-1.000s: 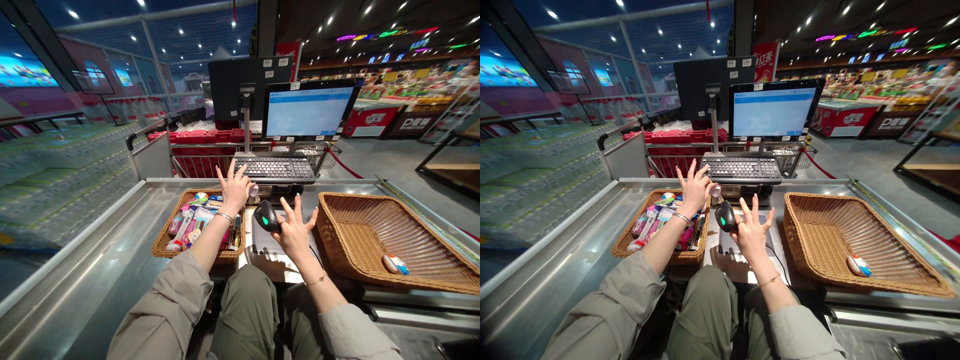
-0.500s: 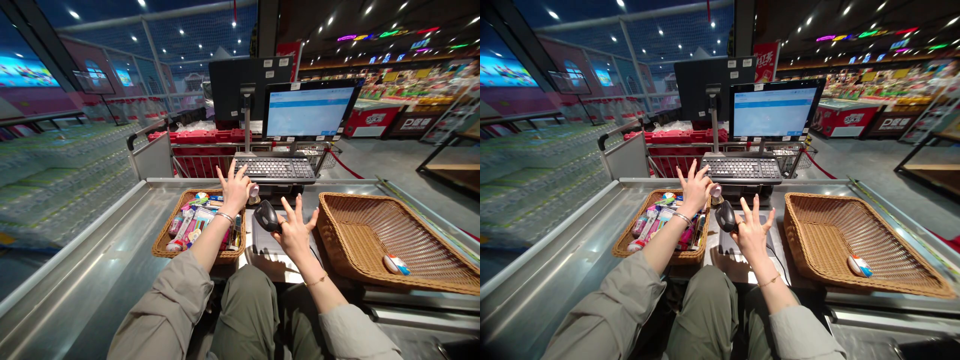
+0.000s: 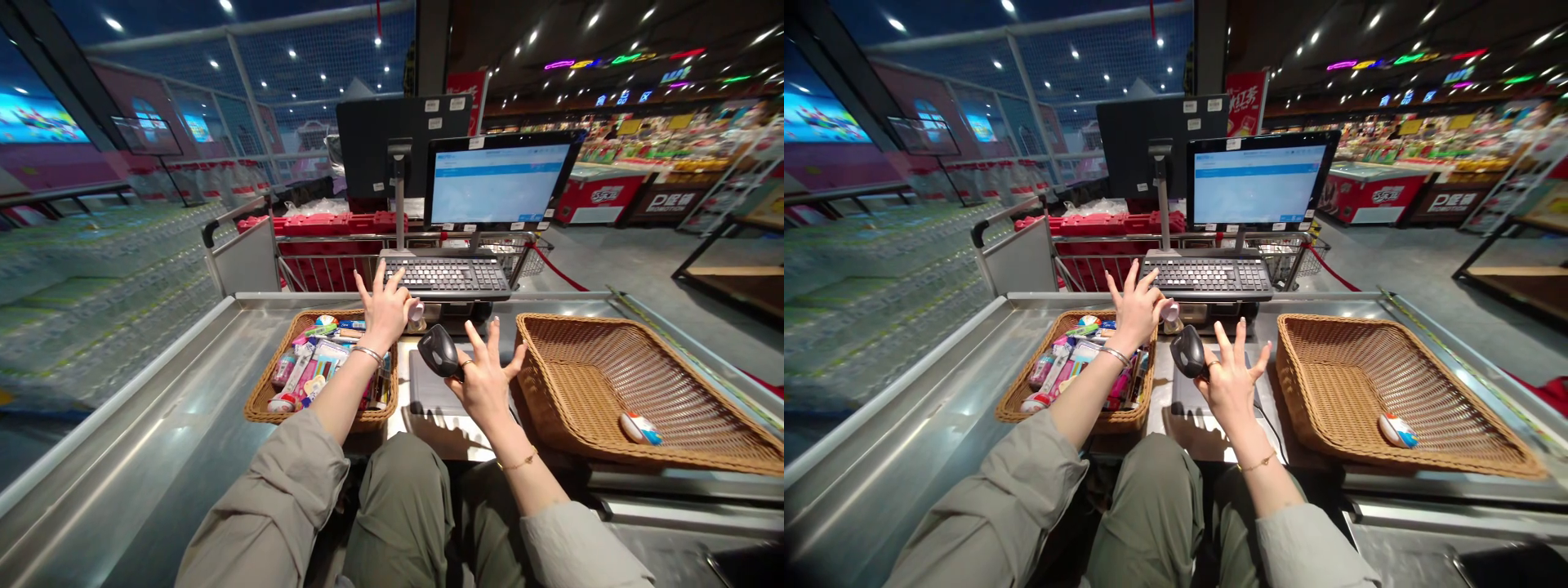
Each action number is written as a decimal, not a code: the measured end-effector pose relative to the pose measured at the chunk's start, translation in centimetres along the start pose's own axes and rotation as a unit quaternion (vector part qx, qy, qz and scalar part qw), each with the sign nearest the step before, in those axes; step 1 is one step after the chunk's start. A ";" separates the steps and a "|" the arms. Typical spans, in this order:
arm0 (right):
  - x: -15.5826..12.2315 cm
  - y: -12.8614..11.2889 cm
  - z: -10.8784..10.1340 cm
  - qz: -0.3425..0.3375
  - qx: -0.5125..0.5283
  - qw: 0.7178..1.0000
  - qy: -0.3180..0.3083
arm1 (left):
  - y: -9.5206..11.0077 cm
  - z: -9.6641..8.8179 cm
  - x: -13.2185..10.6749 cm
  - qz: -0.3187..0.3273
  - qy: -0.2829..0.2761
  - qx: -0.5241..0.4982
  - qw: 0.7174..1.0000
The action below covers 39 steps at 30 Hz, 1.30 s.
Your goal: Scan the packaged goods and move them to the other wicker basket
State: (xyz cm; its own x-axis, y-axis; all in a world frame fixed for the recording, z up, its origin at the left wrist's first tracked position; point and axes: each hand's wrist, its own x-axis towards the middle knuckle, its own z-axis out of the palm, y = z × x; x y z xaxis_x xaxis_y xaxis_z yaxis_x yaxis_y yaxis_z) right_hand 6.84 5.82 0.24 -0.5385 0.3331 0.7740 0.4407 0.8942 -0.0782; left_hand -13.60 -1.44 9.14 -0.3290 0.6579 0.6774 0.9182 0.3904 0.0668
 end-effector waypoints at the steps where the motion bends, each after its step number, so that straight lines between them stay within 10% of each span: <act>1: 0.0 0.0 -0.2 0.006 -0.001 1.000 0.004 | 0.1 0.0 0.1 0.000 -0.001 0.000 1.000; 15: -0.3 2.8 -3.1 0.065 -0.043 0.997 0.018 | 3.7 0.2 1.7 0.022 -0.006 -0.031 0.999; 39: -4.1 10.0 -7.9 0.189 -0.111 0.973 0.067 | 15.7 3.1 3.8 0.106 -0.016 -0.114 0.988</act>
State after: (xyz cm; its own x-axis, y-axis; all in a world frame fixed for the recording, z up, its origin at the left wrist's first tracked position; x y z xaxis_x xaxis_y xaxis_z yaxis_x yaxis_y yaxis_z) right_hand 19.12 11.02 1.23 -0.2160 0.5704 0.7924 0.7409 0.6244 -0.2475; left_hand -1.06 9.18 10.48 -0.1275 0.7304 0.6710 0.9918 0.0886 0.0921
